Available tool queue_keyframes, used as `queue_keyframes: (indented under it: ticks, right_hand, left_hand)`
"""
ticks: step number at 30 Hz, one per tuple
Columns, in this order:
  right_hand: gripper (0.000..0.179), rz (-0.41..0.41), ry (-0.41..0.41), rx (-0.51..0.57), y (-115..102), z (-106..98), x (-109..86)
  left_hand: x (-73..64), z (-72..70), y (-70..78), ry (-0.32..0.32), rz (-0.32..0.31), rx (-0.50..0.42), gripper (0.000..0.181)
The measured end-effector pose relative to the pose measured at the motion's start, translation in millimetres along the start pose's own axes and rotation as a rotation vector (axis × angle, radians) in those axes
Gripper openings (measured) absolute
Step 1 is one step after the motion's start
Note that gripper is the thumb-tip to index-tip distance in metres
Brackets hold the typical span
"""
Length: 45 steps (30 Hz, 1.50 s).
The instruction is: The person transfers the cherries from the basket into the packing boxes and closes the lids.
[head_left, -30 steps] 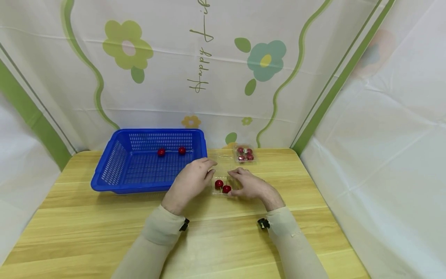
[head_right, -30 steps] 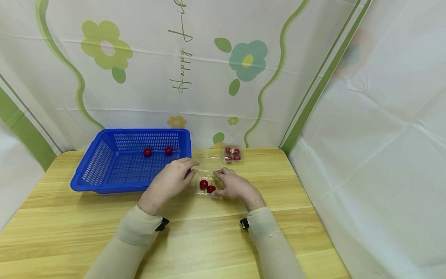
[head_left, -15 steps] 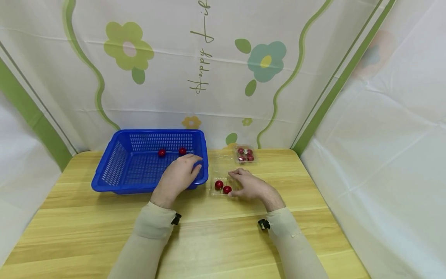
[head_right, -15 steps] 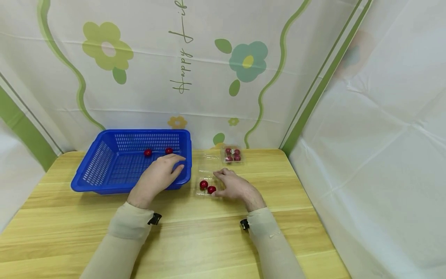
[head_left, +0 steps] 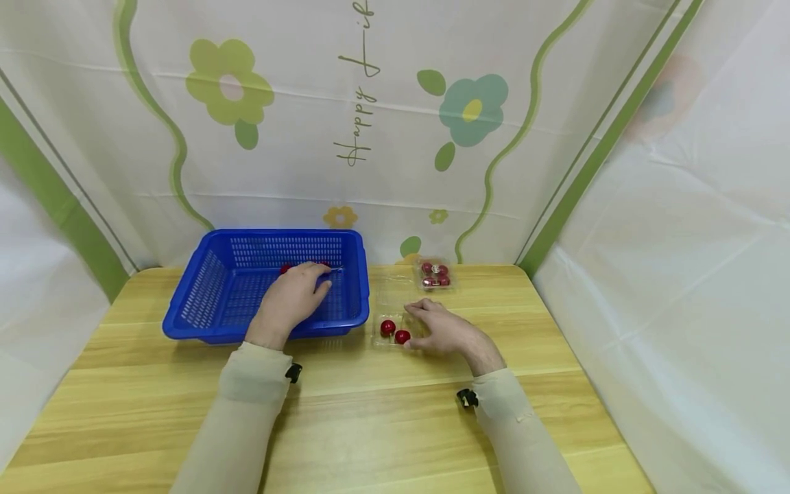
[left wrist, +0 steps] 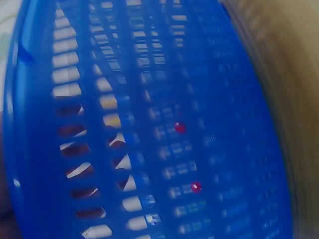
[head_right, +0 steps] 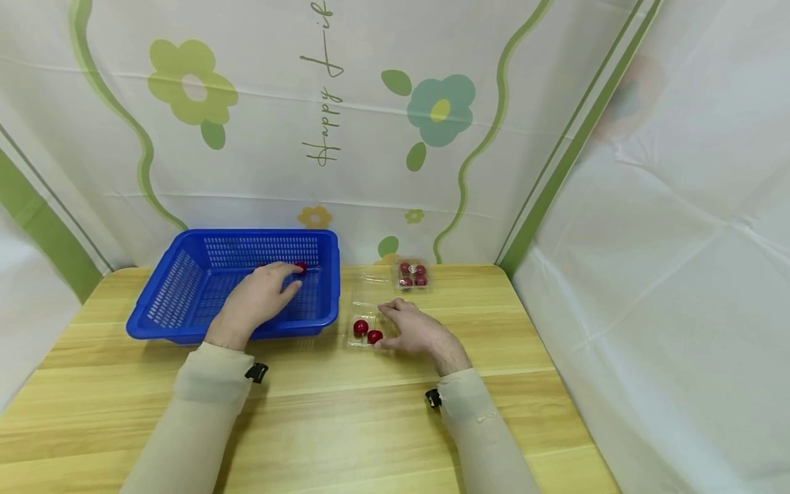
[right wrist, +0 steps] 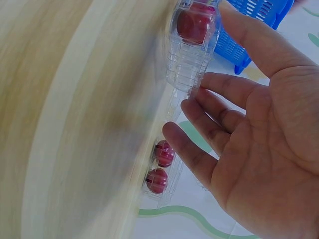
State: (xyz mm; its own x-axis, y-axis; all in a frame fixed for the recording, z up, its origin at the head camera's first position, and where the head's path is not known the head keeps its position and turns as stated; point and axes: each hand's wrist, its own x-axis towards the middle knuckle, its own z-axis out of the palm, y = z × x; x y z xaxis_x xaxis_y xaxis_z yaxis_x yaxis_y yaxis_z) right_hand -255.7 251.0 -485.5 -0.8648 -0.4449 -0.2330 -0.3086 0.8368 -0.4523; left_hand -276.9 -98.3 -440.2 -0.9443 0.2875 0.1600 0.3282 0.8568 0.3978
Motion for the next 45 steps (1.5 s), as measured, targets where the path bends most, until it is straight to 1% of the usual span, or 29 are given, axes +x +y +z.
queue_keyframes:
  ticks: [8, 12, 15, 16, 19, 22, 23, 27, 32, 35, 37, 38, 39, 41, 43, 45]
  right_hand:
    - [0.091, 0.001, 0.004, -0.002, -0.2, 0.5, -0.6]
    - [0.09, 0.0, 0.002, -0.004, -0.2, 0.6, -0.5]
    - [0.09, -0.001, 0.0, -0.002, -0.5, 0.5, -0.4]
    - [0.09, -0.001, -0.001, -0.003, -0.7, 0.5, -0.4]
    - [0.09, 0.0, 0.0, -0.004, -1.1, 0.3, -0.4]
    - [0.09, 0.002, 0.001, -0.008, -1.5, 0.3, -0.5]
    - [0.09, 0.001, 0.001, -0.009, -1.6, 0.3, -0.5]
    - [0.089, 0.0, 0.0, -0.013, -1.7, 0.5, -0.3]
    - [0.09, -0.003, -0.001, -0.016, -1.3, 0.8, 0.1]
    - [0.09, -0.001, 0.002, -0.011, -1.2, 0.8, -0.1]
    - [0.09, 0.0, 0.003, -0.008, -1.3, 0.7, -0.2]
    - [0.09, 0.0, 0.003, -0.008, -1.2, 0.7, -0.3]
    - [0.09, 0.0, 0.003, -0.007, -1.1, 0.7, -0.4]
    - [0.09, -0.001, 0.002, -0.007, -1.5, 0.5, -0.6]
    - [0.09, -0.001, 0.001, -0.007, -1.9, 0.2, -0.9]
    - [0.09, 0.0, 0.0, -0.006, -2.3, -0.1, -1.2]
  left_hand:
    - [8.8, -11.9, -22.5, -0.051, -0.048, 0.023, 0.046]
    - [16.0, -14.8, -34.1, -0.082, -0.068, 0.024, 0.049]
    - [23.9, -12.3, -47.9, -0.094, -0.077, 0.021, 0.05]
    - [28.6, -6.6, -58.0, -0.079, -0.066, 0.028, 0.05]
    - [33.8, -4.3, -67.3, -0.086, -0.066, 0.042, 0.051]
    - [33.2, -7.0, -66.7, -0.107, -0.081, 0.048, 0.053]
    - [30.2, -12.5, -59.9, -0.131, -0.099, 0.046, 0.054]
    - [25.7, -14.5, -55.4, -0.162, -0.127, 0.066, 0.058]
    - [25.3, -9.5, -57.5, -0.193, -0.131, 0.091, 0.061]
    - [27.1, -5.9, -59.4, -0.234, -0.136, 0.094, 0.065]
    - [31.2, -0.4, -64.6, -0.275, -0.151, 0.089, 0.068]
    - [35.4, 5.0, -71.0, -0.295, -0.157, 0.092, 0.07]
    - [41.7, 15.1, -83.2, -0.301, -0.161, 0.088, 0.072]
    - [57.1, 38.2, -111.9, -0.327, -0.175, 0.095, 0.078]
    - [74.2, 63.3, -145.1, -0.351, -0.173, 0.104, 0.086]
    - [91.7, 85.3, -174.9, -0.389, -0.184, 0.094, 0.093]
